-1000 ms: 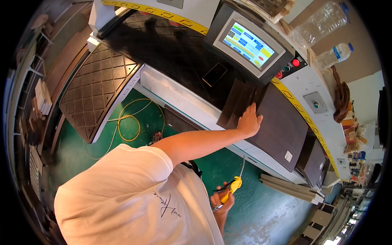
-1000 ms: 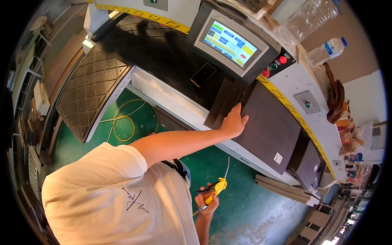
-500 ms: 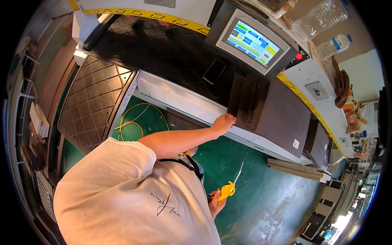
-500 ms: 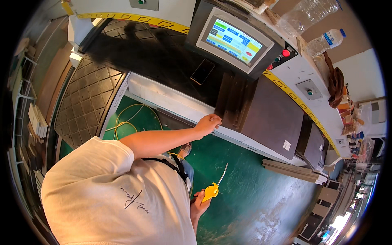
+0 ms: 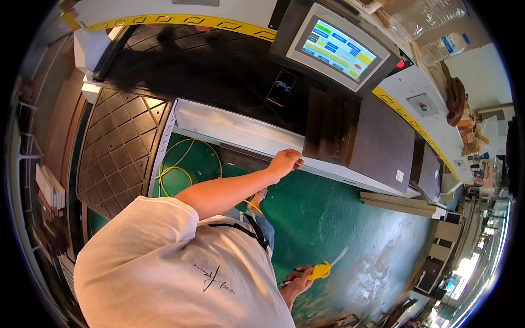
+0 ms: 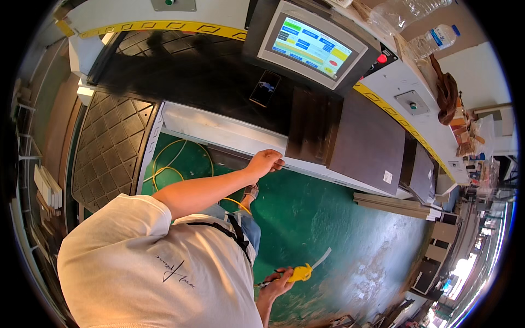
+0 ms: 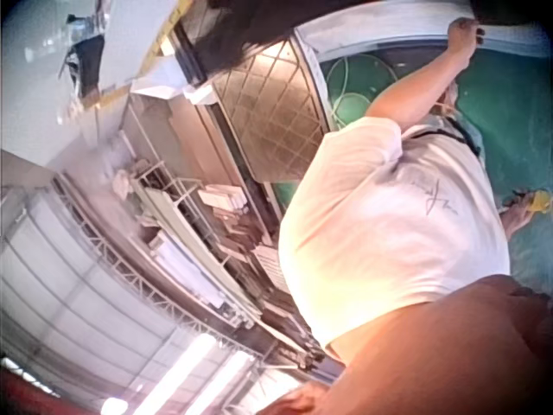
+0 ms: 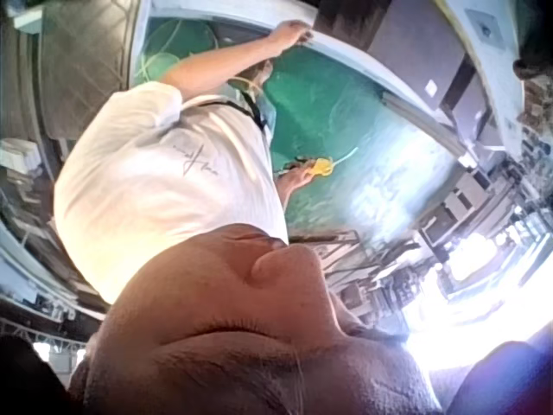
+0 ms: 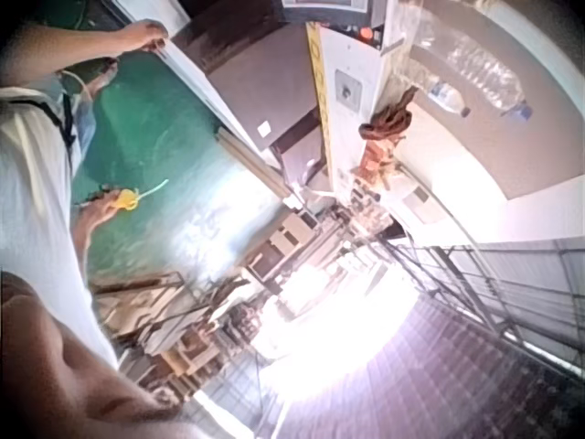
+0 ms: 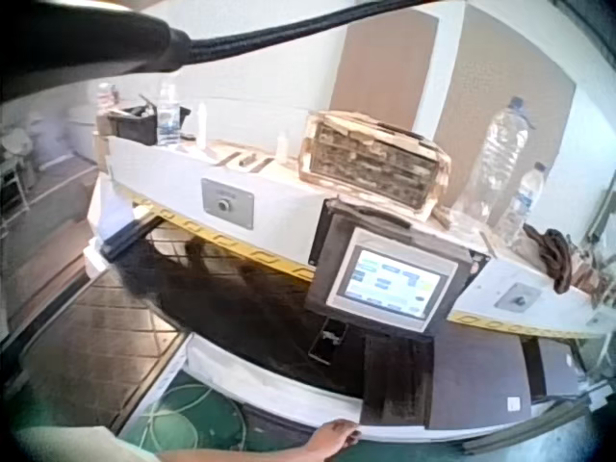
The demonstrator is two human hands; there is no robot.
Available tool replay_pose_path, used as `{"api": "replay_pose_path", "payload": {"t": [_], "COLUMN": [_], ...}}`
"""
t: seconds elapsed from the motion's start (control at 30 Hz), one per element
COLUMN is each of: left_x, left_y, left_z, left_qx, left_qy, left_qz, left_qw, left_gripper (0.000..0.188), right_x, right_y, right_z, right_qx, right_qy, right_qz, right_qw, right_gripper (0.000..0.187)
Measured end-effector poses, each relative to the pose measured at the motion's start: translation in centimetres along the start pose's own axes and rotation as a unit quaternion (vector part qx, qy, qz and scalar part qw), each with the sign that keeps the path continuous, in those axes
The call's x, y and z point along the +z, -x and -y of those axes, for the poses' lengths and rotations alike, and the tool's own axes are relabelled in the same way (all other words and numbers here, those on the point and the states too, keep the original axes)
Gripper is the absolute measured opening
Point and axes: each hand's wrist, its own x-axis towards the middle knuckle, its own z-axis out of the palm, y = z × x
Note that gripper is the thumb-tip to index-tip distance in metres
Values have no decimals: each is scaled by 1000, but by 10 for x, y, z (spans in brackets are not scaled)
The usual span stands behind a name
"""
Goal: The person uses a yellow handheld air gun to blow air onto the surface of dark rectangular panels. They handle the panels one at a time, picking them up, positioning them on a machine platform, and blowing air across them before moving them to a stack.
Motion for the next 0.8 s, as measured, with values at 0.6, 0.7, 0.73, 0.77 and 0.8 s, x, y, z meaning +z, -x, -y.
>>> {"api": "replay_pose_path", "payload": {"t": [0.6, 0.7, 0.73, 0.77, 0.8], "left_x": [-153, -195, -202, -204, -203], "left_y": [74, 135, 156, 178, 196], "left_z": [-85, -66, -53, -36, -18], "left_qx": [187, 200, 214, 194, 173], "left_qy": [29, 41, 46, 18, -10], "left_qz": [-186, -264, -294, -320, -343], "left_qw": [964, 943, 930, 927, 923], "left_gripper": [36, 36, 36, 34, 32], "right_x": [109, 158, 168, 178, 186], "right_y": [-114, -128, -128, -124, -122], "right_z": [70, 65, 60, 55, 50], "right_qx": [75, 227, 229, 275, 321], "right_qy": [327, 170, 179, 145, 112], "right_qz": [666, 716, 736, 733, 726], "right_qw": [666, 639, 611, 605, 598], "right_gripper": [23, 53, 53, 58, 63]}}
